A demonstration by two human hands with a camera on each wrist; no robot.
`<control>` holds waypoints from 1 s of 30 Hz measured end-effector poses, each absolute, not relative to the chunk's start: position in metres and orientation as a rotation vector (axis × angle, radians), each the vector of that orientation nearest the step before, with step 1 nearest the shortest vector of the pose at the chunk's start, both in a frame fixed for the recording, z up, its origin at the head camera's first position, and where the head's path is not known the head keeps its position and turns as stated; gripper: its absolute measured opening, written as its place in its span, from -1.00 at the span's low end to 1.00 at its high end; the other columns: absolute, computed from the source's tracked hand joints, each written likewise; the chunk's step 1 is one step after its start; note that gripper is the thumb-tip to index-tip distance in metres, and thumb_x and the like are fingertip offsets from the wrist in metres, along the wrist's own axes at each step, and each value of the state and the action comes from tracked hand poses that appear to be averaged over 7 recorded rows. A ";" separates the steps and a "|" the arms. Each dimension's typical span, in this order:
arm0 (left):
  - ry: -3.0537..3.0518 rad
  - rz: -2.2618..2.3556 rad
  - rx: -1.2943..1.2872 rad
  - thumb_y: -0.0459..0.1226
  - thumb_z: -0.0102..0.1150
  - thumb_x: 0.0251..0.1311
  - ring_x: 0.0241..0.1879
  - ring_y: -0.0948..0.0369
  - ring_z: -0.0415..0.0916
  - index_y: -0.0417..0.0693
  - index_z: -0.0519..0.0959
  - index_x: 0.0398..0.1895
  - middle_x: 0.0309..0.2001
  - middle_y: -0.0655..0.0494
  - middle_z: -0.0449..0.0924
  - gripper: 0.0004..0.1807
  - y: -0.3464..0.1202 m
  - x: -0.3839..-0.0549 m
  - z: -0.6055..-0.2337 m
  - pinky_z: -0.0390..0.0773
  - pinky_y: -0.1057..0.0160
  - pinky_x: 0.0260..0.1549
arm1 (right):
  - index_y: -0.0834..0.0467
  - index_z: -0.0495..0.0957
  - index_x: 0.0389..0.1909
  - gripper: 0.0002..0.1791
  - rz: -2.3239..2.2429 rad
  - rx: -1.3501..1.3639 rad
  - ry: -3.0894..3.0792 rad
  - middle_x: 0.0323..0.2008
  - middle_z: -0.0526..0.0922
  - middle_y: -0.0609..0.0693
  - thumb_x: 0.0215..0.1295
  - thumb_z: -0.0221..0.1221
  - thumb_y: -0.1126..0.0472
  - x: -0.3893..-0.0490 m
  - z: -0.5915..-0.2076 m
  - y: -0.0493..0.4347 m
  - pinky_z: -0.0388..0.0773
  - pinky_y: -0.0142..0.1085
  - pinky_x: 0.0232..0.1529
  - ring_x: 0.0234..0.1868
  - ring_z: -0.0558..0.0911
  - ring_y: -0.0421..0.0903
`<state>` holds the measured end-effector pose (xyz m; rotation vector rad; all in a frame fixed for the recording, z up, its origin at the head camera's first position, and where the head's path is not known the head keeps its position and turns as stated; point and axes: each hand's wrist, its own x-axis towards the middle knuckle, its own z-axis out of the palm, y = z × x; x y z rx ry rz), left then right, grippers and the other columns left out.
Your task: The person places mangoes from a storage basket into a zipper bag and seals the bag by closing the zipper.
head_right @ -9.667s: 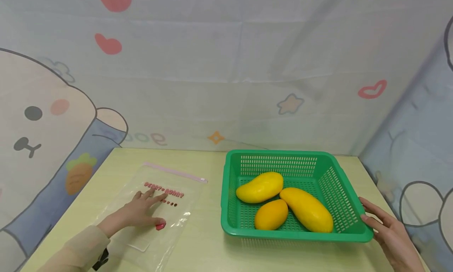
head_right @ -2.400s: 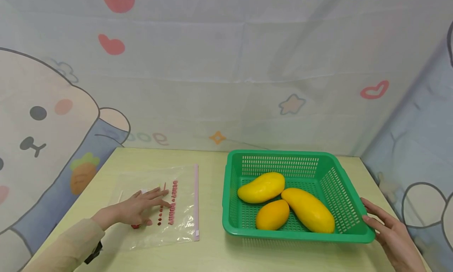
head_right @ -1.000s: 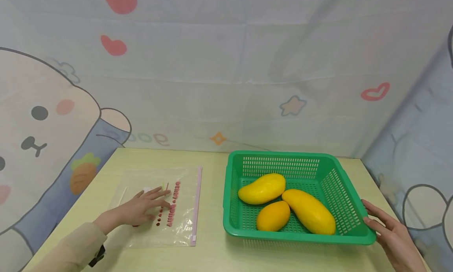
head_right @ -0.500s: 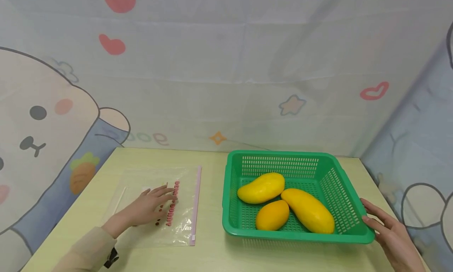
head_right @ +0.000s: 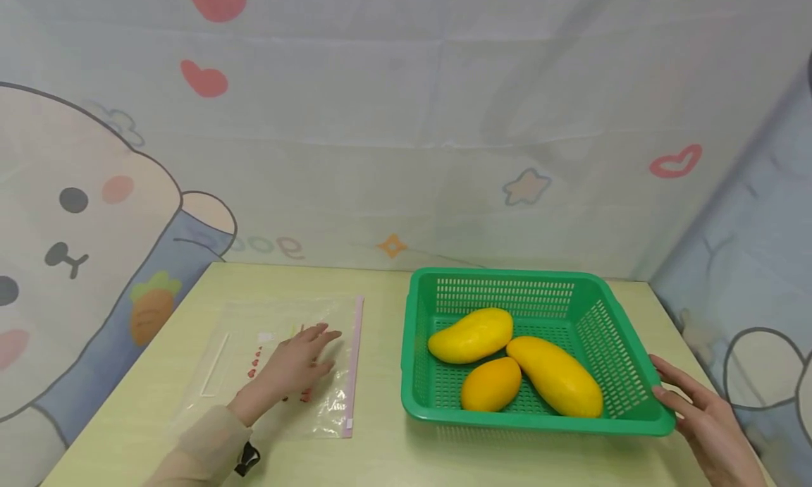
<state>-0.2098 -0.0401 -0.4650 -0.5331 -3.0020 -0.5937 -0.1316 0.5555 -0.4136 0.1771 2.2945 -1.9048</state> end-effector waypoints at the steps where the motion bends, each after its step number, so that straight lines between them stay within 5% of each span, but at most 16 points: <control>1: -3.003 -0.589 -0.531 -0.16 0.21 0.19 0.29 -0.17 0.35 0.00 0.45 0.23 0.31 -0.20 0.37 -0.49 -0.037 -0.210 -0.465 0.41 -0.34 0.04 | -0.25 0.06 0.46 -0.38 -1.899 0.186 2.298 -0.04 0.41 -0.62 0.47 -0.02 0.18 -0.131 -0.414 0.555 0.64 -0.28 -0.30 -0.28 0.67 -0.23; 9: -3.059 -0.637 -0.442 -0.09 0.17 0.23 0.31 -0.23 0.29 -0.02 0.42 0.27 0.35 -0.20 0.32 -0.46 -0.017 -0.209 -0.469 0.27 -0.40 0.16 | -0.16 -0.07 0.51 -0.33 -1.605 0.285 2.502 -0.12 0.29 -0.68 0.47 -0.04 0.03 -0.132 -0.403 0.549 0.60 -0.41 -0.28 -0.24 0.51 -0.54; 22: -3.156 -0.651 -0.365 -0.05 0.01 0.31 0.39 -0.23 0.17 0.02 0.36 0.33 0.42 -0.18 0.23 -0.46 0.003 -0.210 -0.470 0.17 -0.42 0.22 | -0.01 -0.11 0.52 -0.26 -1.457 0.415 2.581 -0.13 0.21 -0.64 0.45 -0.10 -0.15 -0.133 -0.394 0.534 0.49 -0.32 -0.20 -0.23 0.40 -0.60; 28: -3.162 -0.646 -0.388 -0.06 0.06 0.28 0.37 -0.26 0.17 0.02 0.37 0.30 0.41 -0.21 0.22 -0.47 0.008 -0.210 -0.472 0.17 -0.43 0.21 | 0.14 -0.11 0.51 -0.18 -1.334 0.433 2.634 0.00 0.18 -0.59 0.43 -0.15 -0.23 -0.134 -0.389 0.534 0.50 -0.25 -0.12 -0.25 0.30 -0.71; 30: -3.153 -0.634 -0.398 -0.07 0.10 0.25 0.35 -0.28 0.20 -0.01 0.38 0.29 0.39 -0.23 0.25 -0.45 0.008 -0.211 -0.473 0.22 -0.43 0.18 | 0.17 -0.11 0.51 -0.17 -1.277 0.418 2.652 0.22 0.21 -0.46 0.43 -0.17 -0.24 -0.135 -0.388 0.536 0.53 -0.37 -0.21 -0.25 0.29 -0.73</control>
